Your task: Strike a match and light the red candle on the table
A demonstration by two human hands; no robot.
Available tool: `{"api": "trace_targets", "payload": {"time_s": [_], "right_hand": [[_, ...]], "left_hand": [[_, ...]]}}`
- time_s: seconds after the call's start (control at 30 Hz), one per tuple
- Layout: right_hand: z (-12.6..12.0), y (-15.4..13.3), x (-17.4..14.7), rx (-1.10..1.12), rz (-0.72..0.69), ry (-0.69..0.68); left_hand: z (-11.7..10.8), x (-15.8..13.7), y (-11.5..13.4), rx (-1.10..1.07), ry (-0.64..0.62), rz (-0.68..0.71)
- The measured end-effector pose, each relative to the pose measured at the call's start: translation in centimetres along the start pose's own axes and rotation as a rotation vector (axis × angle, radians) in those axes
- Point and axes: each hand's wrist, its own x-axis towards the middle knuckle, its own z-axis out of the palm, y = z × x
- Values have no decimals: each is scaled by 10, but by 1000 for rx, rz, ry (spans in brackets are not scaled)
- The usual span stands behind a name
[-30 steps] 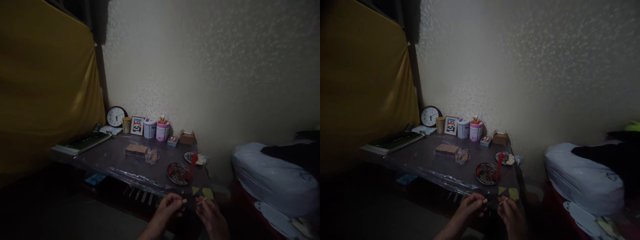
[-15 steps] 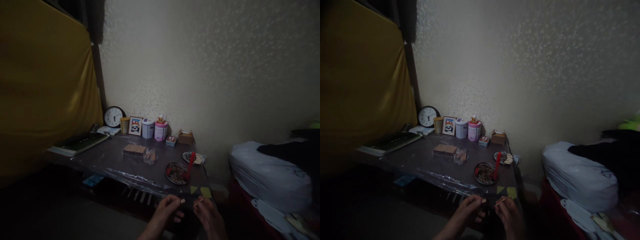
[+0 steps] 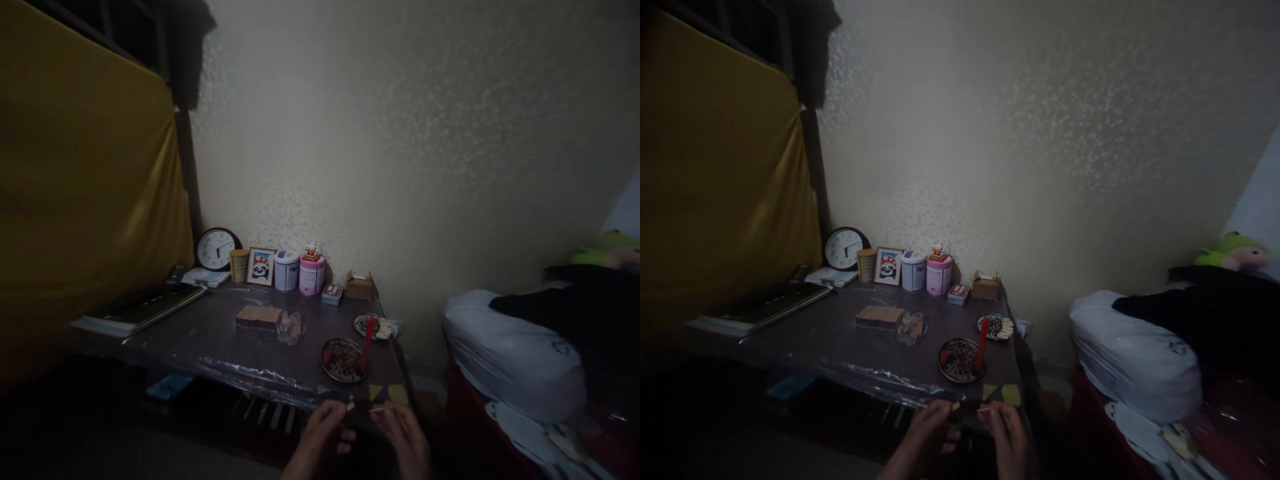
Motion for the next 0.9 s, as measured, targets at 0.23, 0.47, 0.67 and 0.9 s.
{"api": "trace_targets", "payload": {"time_s": [0.23,0.47,0.67,0.9], "right_hand": [[4,-10,-1,-41,-112,88],[22,-48,-20,-29,-357,119],[33,-57,-43,-234,-673,161],[29,-44,-48,-492,-795,70]], "left_hand": [[7,-20,16,-23,-12,43],[11,-43,25,-41,61,46],[24,-59,33,-60,-21,96],[31,-65,30,-56,-2,126]]}}
